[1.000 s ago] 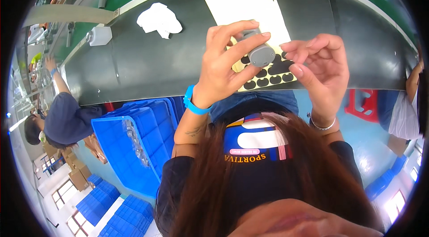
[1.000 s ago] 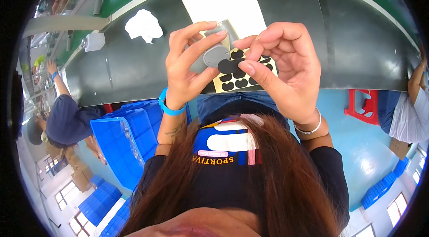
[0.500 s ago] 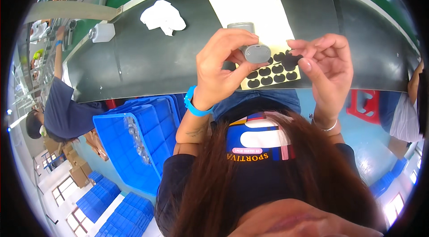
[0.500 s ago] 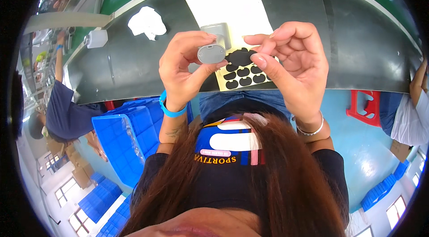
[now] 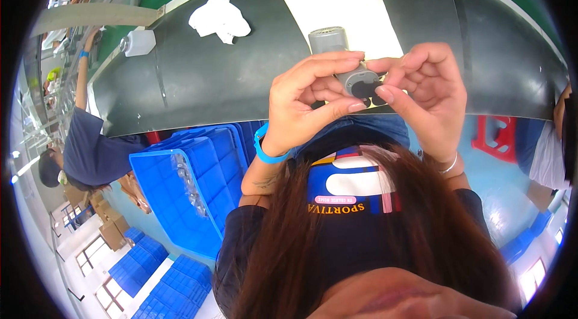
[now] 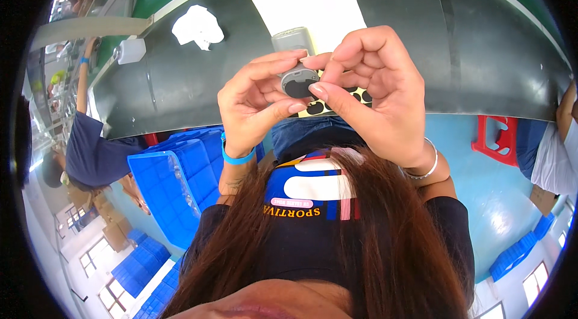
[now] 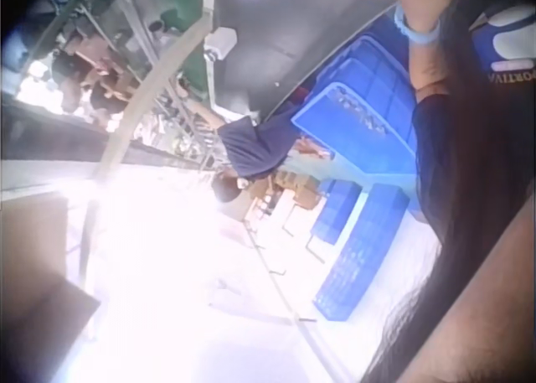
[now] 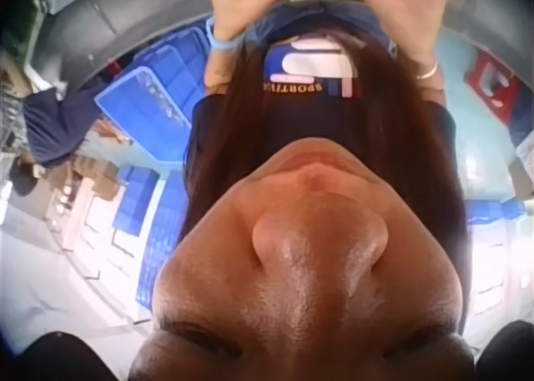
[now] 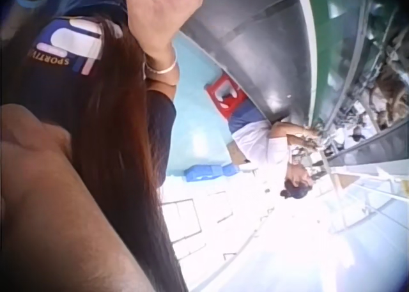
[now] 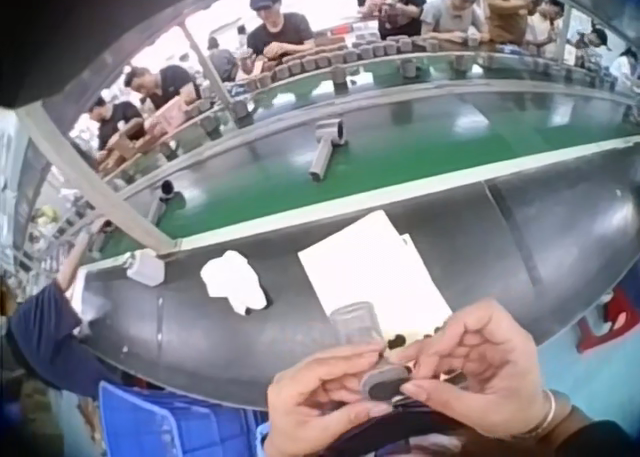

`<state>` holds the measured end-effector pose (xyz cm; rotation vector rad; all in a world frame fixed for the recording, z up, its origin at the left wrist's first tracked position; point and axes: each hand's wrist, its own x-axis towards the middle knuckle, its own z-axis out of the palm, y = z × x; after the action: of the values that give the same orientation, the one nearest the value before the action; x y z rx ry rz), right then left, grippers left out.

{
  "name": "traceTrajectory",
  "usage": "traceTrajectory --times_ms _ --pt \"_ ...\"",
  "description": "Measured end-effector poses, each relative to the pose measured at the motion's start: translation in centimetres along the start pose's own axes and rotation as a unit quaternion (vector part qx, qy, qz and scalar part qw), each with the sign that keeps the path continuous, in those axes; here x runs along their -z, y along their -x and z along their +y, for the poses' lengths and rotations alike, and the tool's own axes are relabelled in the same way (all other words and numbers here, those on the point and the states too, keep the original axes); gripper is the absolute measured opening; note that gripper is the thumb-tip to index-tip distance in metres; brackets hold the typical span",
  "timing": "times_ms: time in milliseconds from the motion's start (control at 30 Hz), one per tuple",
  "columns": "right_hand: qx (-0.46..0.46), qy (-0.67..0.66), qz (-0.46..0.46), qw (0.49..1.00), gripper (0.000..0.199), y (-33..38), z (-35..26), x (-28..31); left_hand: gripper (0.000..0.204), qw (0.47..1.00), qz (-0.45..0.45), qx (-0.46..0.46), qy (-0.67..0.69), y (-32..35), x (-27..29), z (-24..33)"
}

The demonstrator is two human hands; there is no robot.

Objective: The person takes handheld fan bodies from a conveyor belt, peels adhesive pads from a sheet by hand, attaches the pads to the base of the fan bodies, and places the fans back onto the conveyor belt.

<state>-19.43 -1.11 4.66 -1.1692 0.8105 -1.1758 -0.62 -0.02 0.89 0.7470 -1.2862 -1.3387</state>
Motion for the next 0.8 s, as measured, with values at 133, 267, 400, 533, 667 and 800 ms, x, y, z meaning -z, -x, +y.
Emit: traceTrajectory --times_ms 133,267,400,533,667,800 --pt "0.006 0.011 -0.011 1.000 0.036 0.05 -0.01 0.18 0.046 0.999 -0.008 0.011 0.037 0.22 -0.15 0.03" --pt "-0.004 0.021 -0.019 1.000 0.036 0.08 -0.19 0.47 0.044 0.998 -0.015 0.019 0.054 0.27 -0.16 -0.12" --pt "-0.009 0.009 -0.019 1.000 0.037 0.03 -0.30 0.61 0.042 0.998 -0.013 0.020 0.055 0.18 -0.27 -0.17" --pt "-0.013 0.009 -0.021 1.000 0.035 -0.08 -0.23 0.82 0.041 0.998 -0.006 0.029 0.064 0.23 -0.37 -0.31" --pt "-0.013 0.012 -0.025 1.000 0.033 -0.20 -0.25 0.93 0.040 0.998 -0.006 0.025 0.059 0.19 -0.34 -0.41" --pt "-0.018 0.010 -0.024 1.000 0.032 -0.28 -0.26 0.91 0.039 0.998 -0.006 0.022 0.052 0.18 -0.33 -0.49"
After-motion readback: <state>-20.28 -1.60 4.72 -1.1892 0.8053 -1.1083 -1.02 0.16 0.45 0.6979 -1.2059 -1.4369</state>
